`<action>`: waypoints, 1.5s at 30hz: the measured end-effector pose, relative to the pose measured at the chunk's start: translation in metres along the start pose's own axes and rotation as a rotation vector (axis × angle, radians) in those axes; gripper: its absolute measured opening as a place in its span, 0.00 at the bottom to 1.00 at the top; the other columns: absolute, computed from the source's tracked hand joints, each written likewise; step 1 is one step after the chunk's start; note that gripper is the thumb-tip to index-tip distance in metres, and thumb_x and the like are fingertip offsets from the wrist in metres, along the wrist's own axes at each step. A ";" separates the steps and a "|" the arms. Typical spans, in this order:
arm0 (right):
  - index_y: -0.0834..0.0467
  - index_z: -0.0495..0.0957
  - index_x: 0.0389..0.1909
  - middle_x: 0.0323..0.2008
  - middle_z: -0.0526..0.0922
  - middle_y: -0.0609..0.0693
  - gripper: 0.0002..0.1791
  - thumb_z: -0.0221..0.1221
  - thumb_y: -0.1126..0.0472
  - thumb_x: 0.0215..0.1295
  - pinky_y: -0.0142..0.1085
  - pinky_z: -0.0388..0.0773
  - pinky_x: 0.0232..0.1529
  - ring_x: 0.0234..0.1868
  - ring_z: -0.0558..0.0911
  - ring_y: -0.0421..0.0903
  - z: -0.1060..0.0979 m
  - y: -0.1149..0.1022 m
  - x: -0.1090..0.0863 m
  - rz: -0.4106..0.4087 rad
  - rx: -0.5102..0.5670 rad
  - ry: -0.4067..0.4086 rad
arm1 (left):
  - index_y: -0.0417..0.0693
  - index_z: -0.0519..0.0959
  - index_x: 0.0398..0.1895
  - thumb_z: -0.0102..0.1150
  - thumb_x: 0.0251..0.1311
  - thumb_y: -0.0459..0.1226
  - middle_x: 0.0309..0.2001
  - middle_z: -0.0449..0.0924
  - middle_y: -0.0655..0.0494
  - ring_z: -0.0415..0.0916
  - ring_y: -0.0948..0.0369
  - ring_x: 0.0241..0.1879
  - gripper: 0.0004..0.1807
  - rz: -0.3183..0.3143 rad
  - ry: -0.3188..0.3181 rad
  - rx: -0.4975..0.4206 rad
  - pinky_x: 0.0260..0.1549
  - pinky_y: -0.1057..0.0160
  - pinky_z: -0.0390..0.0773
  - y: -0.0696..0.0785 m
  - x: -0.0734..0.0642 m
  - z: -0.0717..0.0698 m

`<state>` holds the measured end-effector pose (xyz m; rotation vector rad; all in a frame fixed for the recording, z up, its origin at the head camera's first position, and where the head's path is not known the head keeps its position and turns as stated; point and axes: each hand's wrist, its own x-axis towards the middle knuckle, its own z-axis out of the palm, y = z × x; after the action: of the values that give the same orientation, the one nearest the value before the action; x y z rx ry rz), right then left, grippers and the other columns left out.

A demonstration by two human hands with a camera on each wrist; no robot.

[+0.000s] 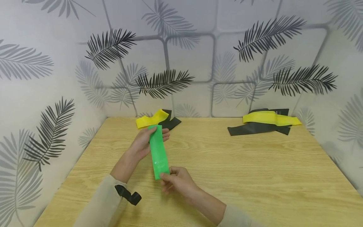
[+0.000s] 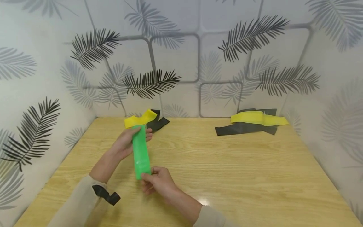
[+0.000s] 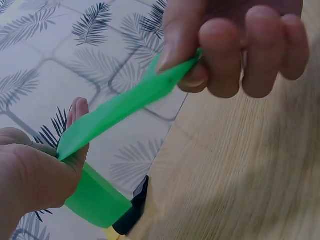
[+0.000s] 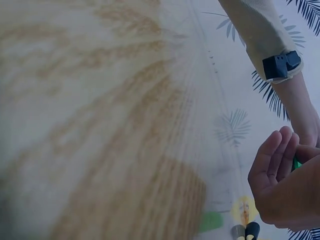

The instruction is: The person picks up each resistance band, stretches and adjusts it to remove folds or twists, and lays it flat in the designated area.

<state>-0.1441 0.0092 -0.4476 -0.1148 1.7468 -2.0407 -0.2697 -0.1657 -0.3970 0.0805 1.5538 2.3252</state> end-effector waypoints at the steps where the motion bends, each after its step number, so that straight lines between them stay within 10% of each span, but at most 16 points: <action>1: 0.64 0.80 0.41 0.26 0.84 0.46 0.10 0.63 0.59 0.73 0.33 0.84 0.33 0.26 0.83 0.41 0.001 0.001 0.000 0.008 -0.001 -0.008 | 0.29 0.59 0.75 0.37 0.85 0.37 0.54 0.84 0.42 0.86 0.53 0.51 0.25 0.003 0.004 0.005 0.62 0.52 0.79 0.001 0.001 -0.001; 13: 0.64 0.81 0.42 0.24 0.82 0.49 0.07 0.62 0.64 0.71 0.30 0.82 0.28 0.23 0.81 0.40 0.007 0.009 -0.006 0.082 -0.127 -0.182 | 0.30 0.56 0.76 0.34 0.85 0.37 0.58 0.77 0.38 0.86 0.57 0.45 0.25 -0.025 0.097 0.010 0.52 0.63 0.85 0.006 0.011 -0.016; 24: 0.64 0.84 0.38 0.22 0.85 0.49 0.05 0.65 0.65 0.70 0.38 0.88 0.34 0.24 0.84 0.42 0.003 0.013 -0.010 0.117 -0.217 -0.330 | 0.37 0.56 0.77 0.42 0.84 0.37 0.42 0.81 0.53 0.77 0.64 0.31 0.25 -0.034 0.129 0.027 0.34 0.71 0.82 0.007 0.023 -0.018; 35: 0.69 0.82 0.44 0.26 0.86 0.49 0.12 0.59 0.62 0.76 0.41 0.89 0.43 0.31 0.86 0.42 -0.007 0.012 -0.005 0.178 -0.215 -0.461 | 0.36 0.56 0.75 0.33 0.85 0.38 0.52 0.80 0.44 0.85 0.54 0.48 0.23 -0.058 0.078 0.035 0.62 0.55 0.80 0.003 0.031 -0.018; 45: 0.72 0.83 0.47 0.33 0.90 0.57 0.13 0.61 0.63 0.75 0.40 0.89 0.43 0.37 0.91 0.47 -0.015 0.018 -0.002 0.167 -0.166 -0.533 | 0.31 0.69 0.71 0.49 0.80 0.37 0.63 0.68 0.49 0.69 0.61 0.53 0.24 -0.079 0.242 0.424 0.67 0.55 0.69 -0.012 0.048 -0.033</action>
<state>-0.1430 0.0223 -0.4676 -0.4980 1.5193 -1.5585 -0.3198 -0.1757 -0.4278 -0.1627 2.1079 1.9672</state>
